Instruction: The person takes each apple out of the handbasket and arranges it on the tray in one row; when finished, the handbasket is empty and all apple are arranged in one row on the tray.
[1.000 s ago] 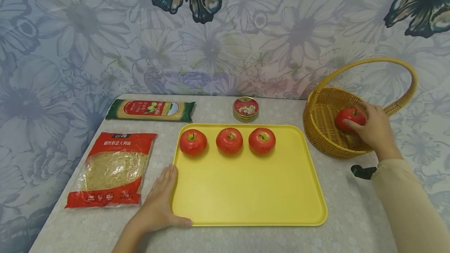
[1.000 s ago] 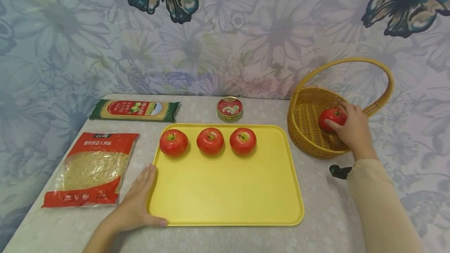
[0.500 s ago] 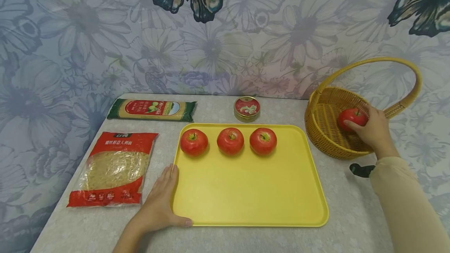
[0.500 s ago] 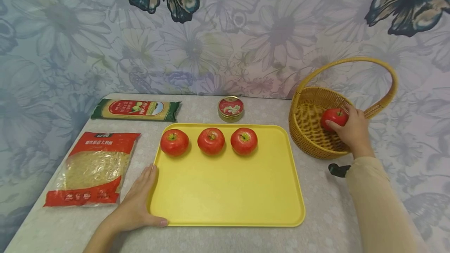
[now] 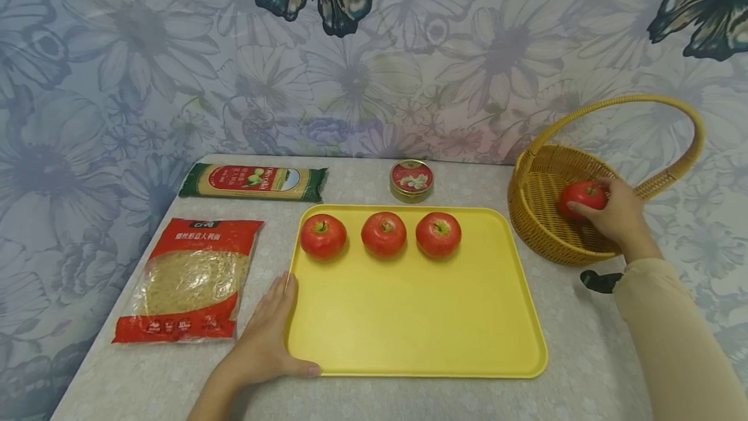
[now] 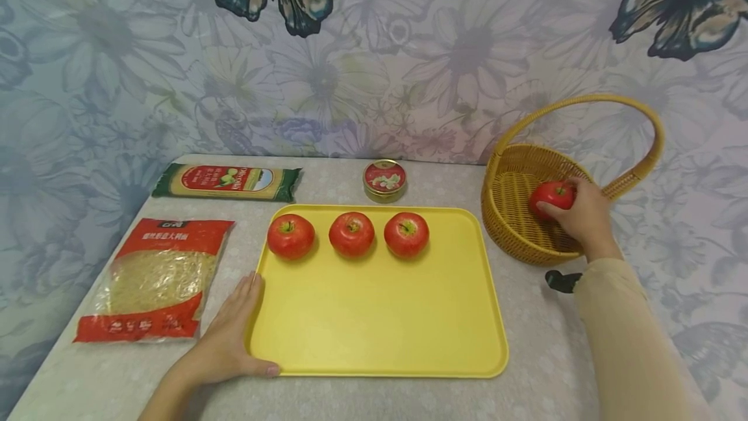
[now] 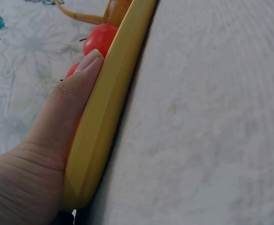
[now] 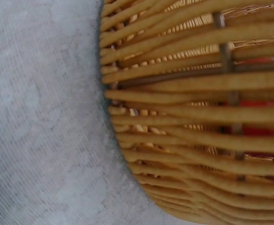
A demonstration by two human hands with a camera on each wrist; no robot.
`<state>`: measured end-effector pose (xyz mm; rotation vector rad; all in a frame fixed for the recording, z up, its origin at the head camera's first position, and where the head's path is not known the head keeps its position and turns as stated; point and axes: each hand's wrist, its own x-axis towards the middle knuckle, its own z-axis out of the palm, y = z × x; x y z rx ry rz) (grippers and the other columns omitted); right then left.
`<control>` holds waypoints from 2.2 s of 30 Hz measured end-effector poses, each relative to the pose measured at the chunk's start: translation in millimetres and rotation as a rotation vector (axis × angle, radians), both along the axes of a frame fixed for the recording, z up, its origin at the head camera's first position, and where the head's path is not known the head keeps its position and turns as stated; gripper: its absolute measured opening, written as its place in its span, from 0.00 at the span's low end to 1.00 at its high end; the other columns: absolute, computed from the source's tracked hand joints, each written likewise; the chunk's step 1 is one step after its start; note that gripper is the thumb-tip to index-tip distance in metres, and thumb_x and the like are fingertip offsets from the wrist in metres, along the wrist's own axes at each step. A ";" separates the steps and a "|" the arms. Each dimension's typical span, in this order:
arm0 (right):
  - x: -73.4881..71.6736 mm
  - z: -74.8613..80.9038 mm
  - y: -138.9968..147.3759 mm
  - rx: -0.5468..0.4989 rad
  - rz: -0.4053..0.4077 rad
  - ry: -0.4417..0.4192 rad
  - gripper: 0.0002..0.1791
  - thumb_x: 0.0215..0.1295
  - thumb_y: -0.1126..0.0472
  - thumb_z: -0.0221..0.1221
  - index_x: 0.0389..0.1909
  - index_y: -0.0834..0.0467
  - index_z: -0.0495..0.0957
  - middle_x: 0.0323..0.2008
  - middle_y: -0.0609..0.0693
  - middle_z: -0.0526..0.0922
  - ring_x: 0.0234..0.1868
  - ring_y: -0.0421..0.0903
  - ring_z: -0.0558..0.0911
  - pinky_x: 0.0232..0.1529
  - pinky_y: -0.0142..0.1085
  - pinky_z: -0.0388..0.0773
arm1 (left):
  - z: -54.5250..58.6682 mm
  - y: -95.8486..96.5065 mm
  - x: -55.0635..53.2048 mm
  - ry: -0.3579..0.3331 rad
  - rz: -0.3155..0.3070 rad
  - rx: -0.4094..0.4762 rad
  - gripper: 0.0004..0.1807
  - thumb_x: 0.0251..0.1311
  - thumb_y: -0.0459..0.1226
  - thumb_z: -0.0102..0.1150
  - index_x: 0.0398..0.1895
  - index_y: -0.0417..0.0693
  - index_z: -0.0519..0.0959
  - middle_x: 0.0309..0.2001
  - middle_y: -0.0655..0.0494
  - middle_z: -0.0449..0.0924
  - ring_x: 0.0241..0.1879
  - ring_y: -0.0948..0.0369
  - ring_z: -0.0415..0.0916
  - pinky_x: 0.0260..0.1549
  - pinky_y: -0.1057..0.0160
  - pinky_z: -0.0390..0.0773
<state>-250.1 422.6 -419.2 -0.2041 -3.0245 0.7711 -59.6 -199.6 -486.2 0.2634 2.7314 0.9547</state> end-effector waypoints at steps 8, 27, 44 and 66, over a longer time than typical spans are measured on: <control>1.7 0.7 -2.4 0.045 0.025 -0.034 0.59 0.61 0.33 0.61 0.74 0.73 0.49 0.66 0.82 0.51 0.62 0.79 0.59 0.58 0.74 0.62 | 1.2 0.4 -0.7 -0.016 0.003 -0.016 0.86 0.19 0.73 0.75 0.81 0.49 0.35 0.81 0.43 0.30 0.80 0.44 0.28 0.75 0.40 0.38; 4.3 -0.4 -3.1 -0.079 0.044 -0.161 0.63 0.57 0.32 0.64 0.72 0.69 0.41 0.63 0.80 0.58 0.59 0.75 0.66 0.55 0.67 0.69 | -0.2 -0.9 0.0 -0.006 0.002 -0.005 0.87 0.19 0.72 0.76 0.81 0.49 0.35 0.81 0.41 0.30 0.80 0.43 0.28 0.75 0.38 0.39; 19.5 5.6 -16.0 -0.011 0.100 0.094 0.52 0.54 0.40 0.70 0.71 0.64 0.58 0.61 0.71 0.66 0.57 0.70 0.70 0.48 0.68 0.71 | -3.1 -1.3 -2.1 -0.008 -0.002 -0.032 0.87 0.18 0.73 0.75 0.81 0.49 0.35 0.81 0.43 0.30 0.80 0.44 0.29 0.74 0.36 0.42; 70.8 45.8 -110.8 -0.151 0.172 0.327 0.51 0.47 0.53 0.77 0.71 0.56 0.63 0.62 0.60 0.69 0.60 0.59 0.71 0.52 0.63 0.73 | -2.2 -1.2 -1.0 -0.012 0.004 -0.023 0.87 0.18 0.72 0.76 0.81 0.49 0.35 0.81 0.43 0.30 0.80 0.44 0.28 0.74 0.37 0.41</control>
